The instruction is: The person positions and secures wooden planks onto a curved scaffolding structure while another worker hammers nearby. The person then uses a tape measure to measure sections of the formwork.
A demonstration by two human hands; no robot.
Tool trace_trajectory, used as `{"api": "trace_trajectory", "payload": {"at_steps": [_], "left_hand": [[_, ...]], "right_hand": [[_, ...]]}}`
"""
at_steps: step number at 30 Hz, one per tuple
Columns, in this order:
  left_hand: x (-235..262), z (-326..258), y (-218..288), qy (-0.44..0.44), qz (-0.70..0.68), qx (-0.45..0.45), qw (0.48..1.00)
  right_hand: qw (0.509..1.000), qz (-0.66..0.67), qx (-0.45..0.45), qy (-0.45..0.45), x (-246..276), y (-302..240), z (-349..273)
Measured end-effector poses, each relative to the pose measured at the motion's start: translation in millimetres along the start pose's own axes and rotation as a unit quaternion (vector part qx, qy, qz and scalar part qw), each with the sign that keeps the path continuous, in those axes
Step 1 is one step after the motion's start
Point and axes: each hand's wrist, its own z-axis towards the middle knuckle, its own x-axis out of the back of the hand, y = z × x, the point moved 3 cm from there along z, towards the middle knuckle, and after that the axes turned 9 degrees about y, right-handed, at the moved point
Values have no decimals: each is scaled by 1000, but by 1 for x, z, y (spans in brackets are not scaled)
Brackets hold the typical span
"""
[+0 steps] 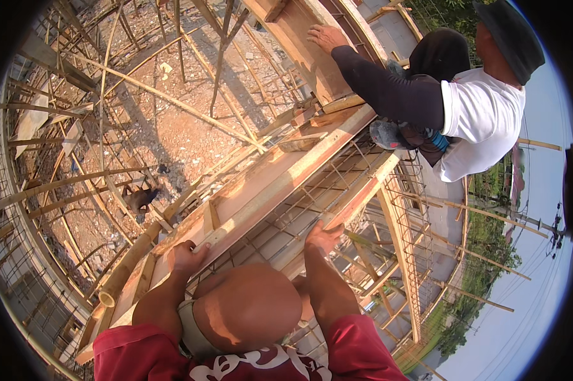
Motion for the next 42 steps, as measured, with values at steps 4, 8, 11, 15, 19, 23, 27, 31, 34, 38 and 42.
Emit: {"api": "trace_trajectory", "payload": {"at_steps": [4, 8, 11, 15, 19, 23, 27, 31, 34, 38, 42], "left_hand": [[-1, 0, -2, 16, -3, -24, 1000], [-5, 0, -11, -7, 57, 10, 998], [-10, 1, -17, 19, 20, -19, 999], [-18, 6, -30, 15, 62, -5, 998], [-19, 7, -32, 7, 32, -7, 999], [-17, 5, -27, 13, -1, -21, 1000], [-19, 6, -31, 14, 2, -12, 1000], [-22, 8, -35, 3, 12, -10, 1000], [-23, 7, -36, -8, 50, 10, 999], [-22, 7, -34, -8, 42, 5, 999], [-22, 7, -33, -5, 8, -12, 1000]], "right_hand": [[1000, -9, -21, -19, 5, -1, -3], [999, -22, -19, -17, 4, -1, -4], [999, -27, -13, -12, 4, -2, -3], [998, -29, -33, -43, 9, -6, -4], [997, -20, -33, -63, 18, -10, -7], [998, -18, -12, -56, 20, -11, -8], [998, -26, -16, -56, 15, -8, -7], [998, -27, -26, -60, 11, -7, -5], [998, -21, -21, -54, 12, -7, -5], [997, -15, -32, -68, 14, -7, -5], [997, -11, -30, -65, 13, -7, -5]]}}
